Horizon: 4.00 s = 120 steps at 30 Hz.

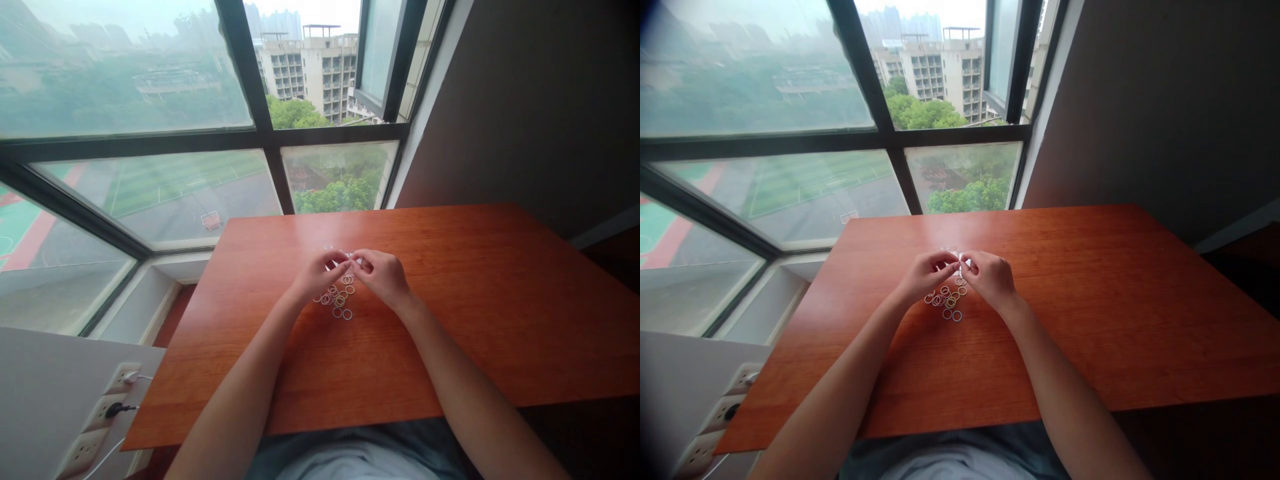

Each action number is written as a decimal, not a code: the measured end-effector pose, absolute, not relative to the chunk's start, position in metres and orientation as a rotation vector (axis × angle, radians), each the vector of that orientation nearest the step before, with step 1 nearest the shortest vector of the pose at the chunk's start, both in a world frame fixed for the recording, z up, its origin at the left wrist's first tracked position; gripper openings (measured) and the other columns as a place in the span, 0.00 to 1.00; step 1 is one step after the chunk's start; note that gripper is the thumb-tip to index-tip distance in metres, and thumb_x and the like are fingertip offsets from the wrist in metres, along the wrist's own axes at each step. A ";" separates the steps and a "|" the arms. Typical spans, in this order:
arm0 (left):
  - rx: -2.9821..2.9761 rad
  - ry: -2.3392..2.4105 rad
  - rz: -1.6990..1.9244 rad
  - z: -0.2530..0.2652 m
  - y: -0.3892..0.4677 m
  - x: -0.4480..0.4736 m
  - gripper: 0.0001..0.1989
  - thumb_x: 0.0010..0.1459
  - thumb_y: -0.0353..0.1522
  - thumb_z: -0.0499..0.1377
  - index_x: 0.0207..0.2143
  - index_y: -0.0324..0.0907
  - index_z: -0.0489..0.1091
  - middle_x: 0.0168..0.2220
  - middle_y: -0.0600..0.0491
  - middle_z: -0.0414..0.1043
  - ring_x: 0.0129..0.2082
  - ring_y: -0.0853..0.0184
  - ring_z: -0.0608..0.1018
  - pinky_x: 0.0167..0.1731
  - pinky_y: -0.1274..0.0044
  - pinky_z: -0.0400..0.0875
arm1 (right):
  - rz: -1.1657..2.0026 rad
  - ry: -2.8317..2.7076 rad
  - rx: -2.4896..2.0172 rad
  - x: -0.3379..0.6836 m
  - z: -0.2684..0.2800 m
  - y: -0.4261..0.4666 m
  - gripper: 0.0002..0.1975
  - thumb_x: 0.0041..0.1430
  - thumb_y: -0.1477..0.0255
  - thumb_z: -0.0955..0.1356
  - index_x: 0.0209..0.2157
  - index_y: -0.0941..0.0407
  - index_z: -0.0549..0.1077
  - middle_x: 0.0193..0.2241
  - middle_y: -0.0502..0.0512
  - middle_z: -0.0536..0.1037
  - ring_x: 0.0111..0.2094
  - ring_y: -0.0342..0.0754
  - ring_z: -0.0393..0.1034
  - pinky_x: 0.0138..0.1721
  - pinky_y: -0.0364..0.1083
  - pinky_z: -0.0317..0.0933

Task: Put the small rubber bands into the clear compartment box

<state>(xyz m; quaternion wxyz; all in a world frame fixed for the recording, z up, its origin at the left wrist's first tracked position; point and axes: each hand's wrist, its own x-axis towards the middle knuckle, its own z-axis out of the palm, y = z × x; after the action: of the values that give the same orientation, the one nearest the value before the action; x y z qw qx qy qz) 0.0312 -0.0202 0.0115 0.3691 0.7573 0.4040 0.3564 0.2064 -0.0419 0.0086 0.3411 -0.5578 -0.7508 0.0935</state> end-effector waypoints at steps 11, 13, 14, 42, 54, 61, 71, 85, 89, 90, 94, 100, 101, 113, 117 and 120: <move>1.962 1.308 1.116 0.003 -0.006 0.014 0.10 0.55 0.38 0.58 0.31 0.41 0.75 0.28 0.53 0.76 0.24 0.71 0.72 0.25 0.80 0.66 | 0.240 -1.980 -1.457 0.206 0.006 -0.041 0.10 0.58 0.68 0.65 0.35 0.55 0.77 0.22 0.50 0.74 0.25 0.43 0.65 0.30 0.40 0.54; 1.914 1.415 1.178 0.001 -0.001 0.003 0.12 0.55 0.40 0.58 0.32 0.41 0.75 0.29 0.52 0.76 0.24 0.71 0.72 0.24 0.80 0.66 | 0.241 -1.995 -1.458 0.206 0.005 -0.041 0.09 0.58 0.68 0.65 0.35 0.54 0.77 0.22 0.49 0.74 0.26 0.43 0.66 0.31 0.40 0.54; 1.894 1.455 1.191 0.000 0.002 -0.002 0.12 0.55 0.40 0.58 0.32 0.41 0.75 0.29 0.52 0.76 0.24 0.71 0.72 0.24 0.80 0.66 | 0.242 -2.006 -1.454 0.206 0.005 -0.041 0.09 0.58 0.68 0.65 0.35 0.54 0.77 0.22 0.49 0.74 0.26 0.43 0.66 0.31 0.40 0.54; 1.913 1.581 1.159 -0.005 0.004 -0.004 0.08 0.53 0.35 0.59 0.33 0.41 0.75 0.33 0.52 0.77 0.22 0.72 0.71 0.24 0.79 0.65 | 0.428 -2.275 -1.450 0.205 0.005 -0.042 0.07 0.56 0.69 0.67 0.35 0.51 0.77 0.25 0.48 0.77 0.27 0.42 0.67 0.29 0.40 0.51; 1.917 1.568 1.152 0.001 0.001 -0.003 0.08 0.53 0.35 0.59 0.33 0.41 0.75 0.31 0.53 0.76 0.21 0.73 0.69 0.24 0.79 0.64 | 0.826 -2.487 -1.131 0.201 0.011 -0.053 0.08 0.51 0.73 0.70 0.34 0.52 0.78 0.23 0.44 0.73 0.24 0.38 0.64 0.26 0.38 0.50; 1.925 1.525 1.145 -0.001 0.002 -0.004 0.09 0.54 0.35 0.58 0.34 0.41 0.75 0.32 0.53 0.76 0.23 0.73 0.70 0.25 0.80 0.65 | 0.765 -2.575 -1.137 0.203 0.008 -0.053 0.06 0.51 0.75 0.67 0.28 0.53 0.77 0.22 0.45 0.73 0.24 0.38 0.63 0.25 0.38 0.48; 1.944 1.516 1.158 -0.004 0.003 -0.004 0.08 0.54 0.33 0.58 0.34 0.41 0.75 0.33 0.53 0.76 0.23 0.72 0.71 0.26 0.80 0.66 | 0.738 -2.549 -1.171 0.200 0.007 -0.053 0.05 0.51 0.75 0.66 0.27 0.54 0.75 0.21 0.45 0.72 0.22 0.38 0.61 0.25 0.39 0.47; 1.929 1.497 1.169 -0.006 0.005 -0.005 0.08 0.54 0.33 0.58 0.34 0.41 0.75 0.32 0.53 0.76 0.23 0.73 0.70 0.26 0.80 0.65 | 0.738 -2.588 -1.145 0.201 0.006 -0.055 0.05 0.51 0.75 0.67 0.27 0.53 0.76 0.22 0.45 0.74 0.24 0.39 0.63 0.25 0.39 0.47; 1.926 1.501 1.164 -0.004 0.004 -0.004 0.08 0.54 0.33 0.58 0.34 0.41 0.75 0.30 0.53 0.75 0.23 0.73 0.70 0.25 0.80 0.64 | 0.653 -2.598 -1.171 0.198 0.005 -0.056 0.05 0.51 0.76 0.67 0.24 0.54 0.74 0.22 0.46 0.73 0.23 0.39 0.61 0.25 0.39 0.47; 1.927 1.504 1.161 -0.004 0.004 -0.004 0.08 0.53 0.33 0.58 0.34 0.41 0.75 0.30 0.53 0.75 0.23 0.73 0.70 0.25 0.80 0.64 | 0.658 -2.591 -1.170 0.198 0.005 -0.055 0.05 0.51 0.75 0.67 0.25 0.54 0.75 0.22 0.46 0.73 0.23 0.39 0.61 0.25 0.39 0.47; 1.927 1.514 1.159 -0.002 0.003 -0.003 0.08 0.53 0.33 0.58 0.33 0.41 0.75 0.31 0.53 0.76 0.23 0.73 0.70 0.25 0.80 0.64 | 0.666 -2.521 -1.198 0.201 0.005 -0.051 0.05 0.54 0.73 0.67 0.29 0.53 0.76 0.24 0.46 0.74 0.25 0.39 0.63 0.26 0.39 0.47; 1.923 1.502 1.162 -0.002 0.003 -0.004 0.08 0.54 0.33 0.58 0.34 0.41 0.75 0.32 0.53 0.76 0.23 0.73 0.70 0.26 0.80 0.64 | 0.700 -2.533 -1.206 0.203 0.008 -0.050 0.06 0.55 0.72 0.67 0.33 0.52 0.77 0.26 0.47 0.76 0.26 0.40 0.64 0.27 0.40 0.48; 1.925 1.504 1.159 -0.002 0.003 -0.004 0.08 0.54 0.33 0.58 0.34 0.41 0.75 0.31 0.53 0.76 0.23 0.73 0.70 0.26 0.80 0.64 | 0.725 -2.564 -1.186 0.202 0.009 -0.051 0.06 0.55 0.72 0.67 0.32 0.52 0.78 0.26 0.47 0.76 0.26 0.39 0.64 0.27 0.39 0.48; 1.916 1.491 1.158 -0.004 0.003 -0.004 0.08 0.54 0.33 0.57 0.34 0.41 0.75 0.32 0.53 0.76 0.23 0.73 0.70 0.26 0.79 0.65 | 0.497 -2.627 -1.319 0.195 0.004 -0.055 0.06 0.52 0.73 0.67 0.23 0.54 0.73 0.22 0.48 0.74 0.23 0.41 0.61 0.24 0.42 0.43; 1.919 1.484 1.153 -0.004 0.004 -0.005 0.09 0.54 0.33 0.57 0.34 0.41 0.75 0.32 0.53 0.76 0.23 0.73 0.70 0.26 0.80 0.65 | 0.551 -2.506 -1.192 0.199 0.005 -0.051 0.04 0.52 0.74 0.68 0.26 0.54 0.75 0.21 0.46 0.72 0.23 0.39 0.60 0.26 0.40 0.47; 1.910 1.456 1.159 -0.006 0.004 -0.003 0.09 0.54 0.33 0.57 0.35 0.41 0.75 0.33 0.52 0.76 0.23 0.73 0.70 0.27 0.80 0.66 | 0.451 -2.318 -1.196 0.200 0.008 -0.050 0.05 0.54 0.73 0.67 0.30 0.54 0.77 0.21 0.46 0.71 0.23 0.39 0.59 0.27 0.40 0.49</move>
<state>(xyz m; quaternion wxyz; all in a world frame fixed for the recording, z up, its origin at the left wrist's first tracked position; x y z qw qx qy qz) -0.0034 0.0043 -0.0056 0.2351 0.6963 0.5305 0.4225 0.2004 -0.0501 0.0082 0.2450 -0.4380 -0.8490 0.1654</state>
